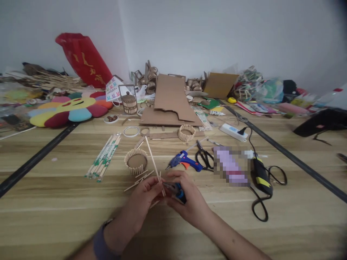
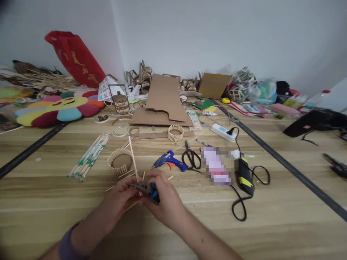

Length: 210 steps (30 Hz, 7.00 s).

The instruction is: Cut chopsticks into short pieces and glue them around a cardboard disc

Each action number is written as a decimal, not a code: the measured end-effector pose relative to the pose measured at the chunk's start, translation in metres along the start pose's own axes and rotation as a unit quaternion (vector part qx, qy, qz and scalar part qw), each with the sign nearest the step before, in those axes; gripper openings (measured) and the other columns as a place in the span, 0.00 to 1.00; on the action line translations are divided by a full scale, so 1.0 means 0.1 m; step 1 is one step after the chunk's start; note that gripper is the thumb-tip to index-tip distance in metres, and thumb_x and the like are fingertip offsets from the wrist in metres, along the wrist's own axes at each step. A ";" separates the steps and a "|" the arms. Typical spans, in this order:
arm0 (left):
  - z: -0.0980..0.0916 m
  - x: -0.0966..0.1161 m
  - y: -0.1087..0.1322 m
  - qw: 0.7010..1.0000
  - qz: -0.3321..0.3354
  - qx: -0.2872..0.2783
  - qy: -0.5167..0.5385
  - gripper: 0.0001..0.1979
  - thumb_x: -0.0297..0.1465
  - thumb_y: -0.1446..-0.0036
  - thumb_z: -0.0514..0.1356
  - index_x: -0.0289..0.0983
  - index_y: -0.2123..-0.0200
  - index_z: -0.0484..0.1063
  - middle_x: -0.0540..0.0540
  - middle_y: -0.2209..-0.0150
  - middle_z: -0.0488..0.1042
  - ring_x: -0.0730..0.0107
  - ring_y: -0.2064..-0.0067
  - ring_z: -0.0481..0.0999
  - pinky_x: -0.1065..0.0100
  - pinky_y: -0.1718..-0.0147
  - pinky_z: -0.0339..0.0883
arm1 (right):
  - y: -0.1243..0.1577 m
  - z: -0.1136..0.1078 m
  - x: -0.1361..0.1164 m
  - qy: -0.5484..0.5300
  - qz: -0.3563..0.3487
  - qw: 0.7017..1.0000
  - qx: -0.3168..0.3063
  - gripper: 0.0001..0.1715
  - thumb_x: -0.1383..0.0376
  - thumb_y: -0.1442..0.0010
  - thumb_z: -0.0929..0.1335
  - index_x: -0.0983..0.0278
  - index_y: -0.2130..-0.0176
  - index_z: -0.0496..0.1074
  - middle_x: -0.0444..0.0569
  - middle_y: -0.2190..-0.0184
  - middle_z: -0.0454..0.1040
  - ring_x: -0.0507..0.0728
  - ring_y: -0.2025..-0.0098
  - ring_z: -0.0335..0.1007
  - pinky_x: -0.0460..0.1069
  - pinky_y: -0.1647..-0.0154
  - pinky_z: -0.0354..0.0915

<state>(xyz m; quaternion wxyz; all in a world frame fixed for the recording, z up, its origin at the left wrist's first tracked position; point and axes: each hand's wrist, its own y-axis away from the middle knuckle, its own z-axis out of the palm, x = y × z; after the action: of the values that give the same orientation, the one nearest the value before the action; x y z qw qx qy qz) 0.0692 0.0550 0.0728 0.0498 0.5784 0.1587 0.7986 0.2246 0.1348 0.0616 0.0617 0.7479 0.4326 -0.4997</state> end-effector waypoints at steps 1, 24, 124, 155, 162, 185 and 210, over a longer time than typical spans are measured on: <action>0.01 0.00 0.00 1.000 -0.004 0.004 0.014 0.18 0.47 0.53 0.68 0.39 0.68 0.72 0.49 0.68 0.76 0.65 0.62 0.74 0.67 0.59 0.67 | 0.01 0.02 0.01 0.005 -0.004 1.000 -0.004 0.16 0.69 0.46 0.74 0.60 0.59 0.67 0.55 0.50 0.71 0.61 0.46 0.70 0.56 0.47 0.67; -0.05 0.05 0.05 0.999 -0.039 -0.031 -0.007 0.23 0.50 0.54 0.70 0.37 0.67 0.72 0.48 0.71 0.80 0.66 0.68 0.79 0.67 0.65 0.65 | -0.05 -0.63 -0.21 -0.214 0.380 0.876 -0.205 0.12 0.61 0.51 0.72 0.63 0.65 0.72 0.39 0.77 0.67 0.50 0.75 0.63 0.45 0.74 0.58; 0.02 -0.09 0.09 0.992 -0.060 -0.114 -0.006 0.25 0.53 0.52 0.66 0.36 0.69 0.71 0.54 0.80 0.69 0.78 0.79 0.59 0.71 0.77 0.50 | -0.06 -0.45 -0.24 -0.104 0.224 0.918 -0.310 0.09 0.69 0.50 0.66 0.64 0.65 0.70 0.44 0.69 0.69 0.53 0.65 0.62 0.47 0.62 0.60; -0.11 0.07 0.05 0.999 0.043 -0.034 0.006 0.24 0.54 0.47 0.63 0.37 0.67 0.69 0.56 0.80 0.62 0.76 0.78 0.55 0.70 0.77 0.46 | -0.08 -0.56 -0.30 -0.014 0.211 0.954 -0.212 0.14 0.54 0.39 0.66 0.62 0.62 0.70 0.46 0.66 0.72 0.56 0.63 0.66 0.49 0.60 0.63; -0.09 0.03 0.05 0.918 0.094 0.071 -0.378 0.15 0.38 0.35 0.51 0.39 0.72 0.69 0.49 0.77 0.69 0.64 0.73 0.68 0.66 0.71 0.56 | -0.18 -0.39 -0.11 0.163 -0.007 0.987 0.005 0.09 0.63 0.35 0.63 0.62 0.54 0.67 0.62 0.42 0.68 0.64 0.40 0.64 0.58 0.42 0.61; -0.05 -0.07 0.00 0.783 0.155 0.039 -0.601 0.15 0.28 0.32 0.50 0.36 0.65 0.76 0.43 0.66 0.80 0.58 0.63 0.79 0.63 0.63 0.66 | -0.11 -0.17 0.08 0.120 0.116 0.984 -0.064 0.03 0.65 0.38 0.63 0.61 0.66 0.66 0.47 0.69 0.73 0.56 0.67 0.70 0.48 0.67 0.62; -0.08 -0.06 -0.01 0.941 0.105 -0.007 -0.320 0.12 0.28 0.50 0.54 0.38 0.66 0.78 0.47 0.64 0.82 0.61 0.60 0.78 0.66 0.57 0.68 | 0.01 -0.14 0.01 0.128 0.039 0.976 -0.171 0.31 0.75 0.49 0.67 0.64 0.45 0.65 0.58 0.50 0.76 0.65 0.50 0.74 0.57 0.52 0.70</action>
<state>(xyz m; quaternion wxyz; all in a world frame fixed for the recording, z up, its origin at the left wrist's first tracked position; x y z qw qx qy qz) 0.0635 0.0532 0.0647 0.0181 0.8166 0.0667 0.5731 0.2351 0.1418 0.0676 0.1525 0.8001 0.4866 -0.3159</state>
